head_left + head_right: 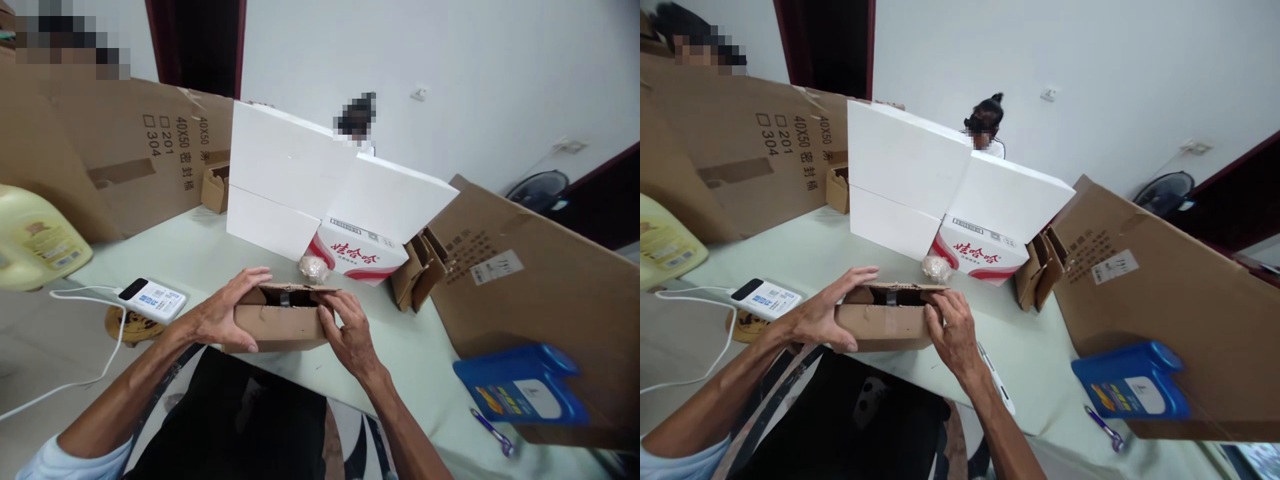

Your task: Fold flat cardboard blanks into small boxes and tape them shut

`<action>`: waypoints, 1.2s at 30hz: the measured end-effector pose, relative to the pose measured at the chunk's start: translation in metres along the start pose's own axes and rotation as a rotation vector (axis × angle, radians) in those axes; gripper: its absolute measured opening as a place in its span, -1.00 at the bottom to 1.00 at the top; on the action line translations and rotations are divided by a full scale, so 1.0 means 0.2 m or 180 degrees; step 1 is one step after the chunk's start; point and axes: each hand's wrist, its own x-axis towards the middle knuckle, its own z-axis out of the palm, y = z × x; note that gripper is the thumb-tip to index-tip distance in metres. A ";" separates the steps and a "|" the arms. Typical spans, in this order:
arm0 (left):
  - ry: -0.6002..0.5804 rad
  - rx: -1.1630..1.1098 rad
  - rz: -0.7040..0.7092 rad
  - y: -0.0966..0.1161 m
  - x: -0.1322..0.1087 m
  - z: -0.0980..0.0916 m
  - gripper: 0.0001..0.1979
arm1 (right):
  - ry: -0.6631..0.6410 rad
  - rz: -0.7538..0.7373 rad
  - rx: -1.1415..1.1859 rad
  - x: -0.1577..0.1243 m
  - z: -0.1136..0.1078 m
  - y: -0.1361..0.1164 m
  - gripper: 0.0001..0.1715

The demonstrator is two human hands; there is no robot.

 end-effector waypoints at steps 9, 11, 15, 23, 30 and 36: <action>0.0022 0.0148 -0.0095 0.01 0.03 0.01 0.24 | -0.1230 0.0503 0.0783 0.20 -0.03 -0.18 -0.61; 0.0036 0.0138 -0.0086 0.01 0.02 0.01 0.26 | -0.1381 0.0668 0.1069 0.23 0.00 -0.20 -0.63; 0.0119 0.0120 -0.0087 0.00 0.01 0.03 0.24 | -0.1173 0.0921 0.1666 0.23 0.07 -0.19 -0.78; 0.0037 0.0261 -0.0033 0.02 -0.01 0.01 0.22 | -0.0040 0.0504 0.1840 0.13 0.09 -0.17 -0.78; -0.0230 0.1026 -0.0096 0.09 -0.06 0.05 -0.06 | 0.0724 0.0857 0.1985 0.05 0.08 -0.16 -0.75; -0.0269 0.1063 -0.0033 0.12 -0.12 0.04 -0.14 | 0.1438 0.0827 0.2063 0.14 -0.03 0.03 -0.75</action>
